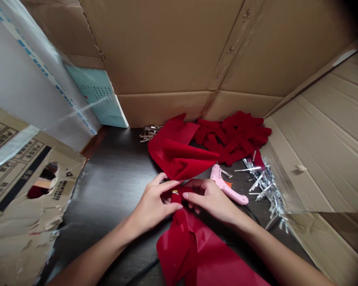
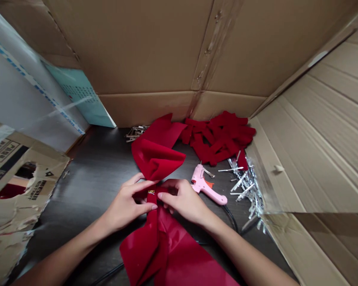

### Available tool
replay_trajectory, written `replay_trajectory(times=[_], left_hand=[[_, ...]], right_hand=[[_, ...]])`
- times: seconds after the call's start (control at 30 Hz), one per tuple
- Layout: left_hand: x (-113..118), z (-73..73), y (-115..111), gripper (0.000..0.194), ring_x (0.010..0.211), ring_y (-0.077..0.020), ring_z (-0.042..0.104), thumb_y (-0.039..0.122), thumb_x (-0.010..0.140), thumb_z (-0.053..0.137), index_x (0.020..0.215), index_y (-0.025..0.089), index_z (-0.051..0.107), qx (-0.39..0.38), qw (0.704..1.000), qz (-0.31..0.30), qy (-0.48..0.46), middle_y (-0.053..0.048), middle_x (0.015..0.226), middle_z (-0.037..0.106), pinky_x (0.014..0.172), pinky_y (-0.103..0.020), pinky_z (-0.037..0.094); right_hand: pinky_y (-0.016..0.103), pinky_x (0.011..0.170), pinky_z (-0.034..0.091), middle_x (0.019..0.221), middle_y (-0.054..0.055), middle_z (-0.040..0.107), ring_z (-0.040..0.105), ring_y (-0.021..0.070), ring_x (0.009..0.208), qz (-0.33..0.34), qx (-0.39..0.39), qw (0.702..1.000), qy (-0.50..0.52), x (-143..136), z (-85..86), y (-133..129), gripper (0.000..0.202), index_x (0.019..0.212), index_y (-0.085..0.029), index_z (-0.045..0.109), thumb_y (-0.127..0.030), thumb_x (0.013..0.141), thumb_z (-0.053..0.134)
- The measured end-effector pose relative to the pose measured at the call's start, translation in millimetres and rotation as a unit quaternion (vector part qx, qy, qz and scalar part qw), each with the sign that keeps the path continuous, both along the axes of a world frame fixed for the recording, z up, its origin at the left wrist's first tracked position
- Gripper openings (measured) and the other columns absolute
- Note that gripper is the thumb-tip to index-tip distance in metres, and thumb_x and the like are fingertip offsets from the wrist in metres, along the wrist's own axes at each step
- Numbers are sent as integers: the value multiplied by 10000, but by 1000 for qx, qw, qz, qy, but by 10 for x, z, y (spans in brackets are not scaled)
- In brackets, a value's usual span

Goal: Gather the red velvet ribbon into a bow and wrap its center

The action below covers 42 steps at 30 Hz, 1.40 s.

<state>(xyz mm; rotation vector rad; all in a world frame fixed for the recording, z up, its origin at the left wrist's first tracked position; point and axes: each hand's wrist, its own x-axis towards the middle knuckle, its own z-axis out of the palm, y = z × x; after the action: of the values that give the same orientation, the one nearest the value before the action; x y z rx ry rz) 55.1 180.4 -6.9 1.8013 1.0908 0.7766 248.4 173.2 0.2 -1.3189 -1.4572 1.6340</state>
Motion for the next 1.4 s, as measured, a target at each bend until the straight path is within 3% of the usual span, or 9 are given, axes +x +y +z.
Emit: replay_trajectory(times=[0.3,0.53,0.8,1.0,1.17,1.4], left_hand=[[15,-66,-39,523,936,-173,621,63,718,723,1209,223,647,96,994,-7,48,-61,1139,573,764,-270,549],[47,-45,-79,547,1039,-184,601,38,726,705,1228,241,627,105,994,-26,26,-64,1186,563,872,-290,535],[21,-101,-105,668,917,-177,617,123,695,800,1304,244,554,147,988,-29,45,-53,1061,561,801,-295,554],[11,-115,-114,551,881,-198,631,231,735,783,1257,189,610,174,982,-36,62,-93,1037,581,783,-337,561],[17,-108,-110,386,903,-202,643,233,756,764,1128,167,686,171,984,-32,49,-101,1046,614,784,-330,565],[15,-22,-70,515,865,-177,653,151,648,832,1140,198,686,91,996,10,8,-55,1032,636,723,-279,574]], right_hand=[[249,458,402,616,10,618,519,126,478,-21,-8,1000,-7,-20,-46,8,183,894,-153,663,-286,768,661],[253,470,435,843,53,691,536,111,500,-27,10,999,36,-141,-167,-13,269,993,-150,664,-288,763,675],[237,473,384,712,8,652,476,81,464,-39,-60,989,129,-148,-243,-34,270,902,-132,662,-294,705,750],[253,488,388,646,-18,611,460,98,471,-58,-77,986,135,-156,-260,-55,264,910,-160,664,-280,691,748],[254,481,384,628,-30,605,463,103,460,-68,-56,988,129,-159,-276,-64,240,914,-179,647,-260,705,732],[231,470,384,759,35,683,503,90,493,-45,-32,997,57,-120,-86,-28,297,950,-129,682,-333,740,733]])
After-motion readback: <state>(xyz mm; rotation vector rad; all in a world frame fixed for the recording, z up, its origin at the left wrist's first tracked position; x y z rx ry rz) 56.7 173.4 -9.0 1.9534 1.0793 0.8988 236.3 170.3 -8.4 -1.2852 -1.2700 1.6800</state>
